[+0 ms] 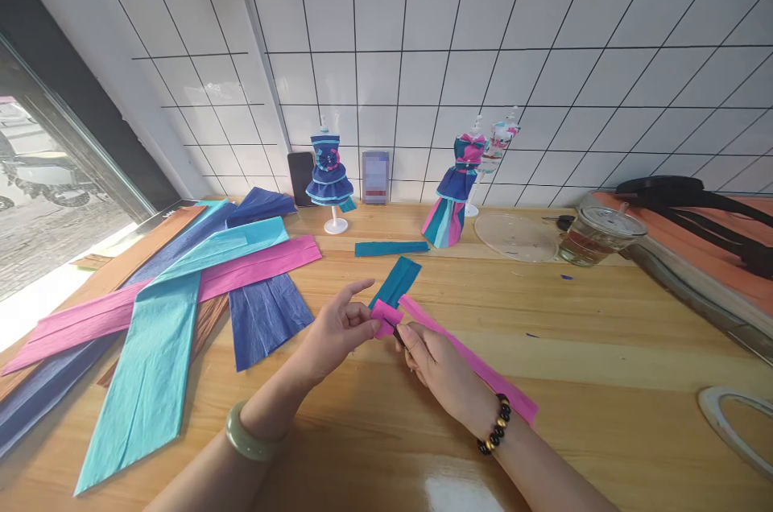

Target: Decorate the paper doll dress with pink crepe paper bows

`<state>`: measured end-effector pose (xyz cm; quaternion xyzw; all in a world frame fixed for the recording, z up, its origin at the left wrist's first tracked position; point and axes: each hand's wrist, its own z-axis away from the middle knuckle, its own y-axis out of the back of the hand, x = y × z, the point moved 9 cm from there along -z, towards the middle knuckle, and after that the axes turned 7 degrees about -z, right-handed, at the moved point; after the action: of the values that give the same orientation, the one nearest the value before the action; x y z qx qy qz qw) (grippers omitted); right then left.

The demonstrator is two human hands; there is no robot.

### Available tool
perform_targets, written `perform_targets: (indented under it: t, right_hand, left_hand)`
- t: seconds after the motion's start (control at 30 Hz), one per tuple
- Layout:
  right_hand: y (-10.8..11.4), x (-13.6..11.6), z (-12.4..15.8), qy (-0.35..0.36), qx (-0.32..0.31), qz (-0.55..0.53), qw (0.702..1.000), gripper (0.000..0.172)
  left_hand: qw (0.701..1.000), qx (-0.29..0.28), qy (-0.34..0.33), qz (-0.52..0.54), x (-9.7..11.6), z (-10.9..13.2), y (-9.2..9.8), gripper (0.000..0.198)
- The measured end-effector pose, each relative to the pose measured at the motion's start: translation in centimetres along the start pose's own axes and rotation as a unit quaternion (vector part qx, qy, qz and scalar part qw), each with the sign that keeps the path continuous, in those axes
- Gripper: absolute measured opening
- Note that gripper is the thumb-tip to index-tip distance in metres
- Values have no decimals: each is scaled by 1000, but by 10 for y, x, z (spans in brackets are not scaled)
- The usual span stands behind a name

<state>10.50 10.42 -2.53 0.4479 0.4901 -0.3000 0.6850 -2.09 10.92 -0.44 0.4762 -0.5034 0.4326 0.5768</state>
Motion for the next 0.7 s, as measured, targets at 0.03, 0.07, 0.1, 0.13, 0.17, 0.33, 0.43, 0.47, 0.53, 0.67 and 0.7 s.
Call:
perform_targets:
  t: [0.03, 0.07, 0.1, 0.13, 0.17, 0.33, 0.43, 0.47, 0.53, 0.67, 0.7]
  right_hand:
    - [0, 0, 0, 1, 1, 3, 1000, 44]
    - [1, 0, 0, 2, 1, 4, 1000, 44]
    - [1, -1, -1, 2, 0, 6, 1000, 44]
    - [1, -1, -1, 1, 0, 7, 1000, 44]
    - [1, -1, -1, -1, -1, 8, 1000, 44]
    - [1, -4, 0, 7, 1, 20, 1000, 43]
    - [1, -4, 0, 11, 0, 24, 1000, 43]
    - [1, -4, 0, 11, 0, 24, 1000, 43]
    - [1, -4, 1, 12, -2, 24, 1000, 43]
    - [-1, -5, 2, 8, -9, 25, 1000, 42]
    - [-1, -6, 2, 8, -11, 24, 1000, 41]
  left_hand:
    - [1000, 0, -1, 2, 0, 0, 0, 59]
    - [1000, 1, 0, 3, 1, 0, 1, 59]
    - [1000, 2, 1, 3, 1, 0, 1, 59]
    - [1000, 2, 4, 1, 1, 0, 2, 60]
    - [1000, 3, 8, -1, 1, -1, 2, 61]
    - [1000, 6, 17, -7, 1, -1, 3, 61]
    - [1000, 8, 13, -9, 1, -1, 3, 61]
    - [1000, 7, 12, -11, 1, -1, 3, 61]
    - [1000, 7, 8, -15, 1, -1, 3, 61]
    - [1000, 11, -4, -23, 5, 0, 4, 60]
    - [1000, 12, -6, -22, 6, 0, 4, 60]
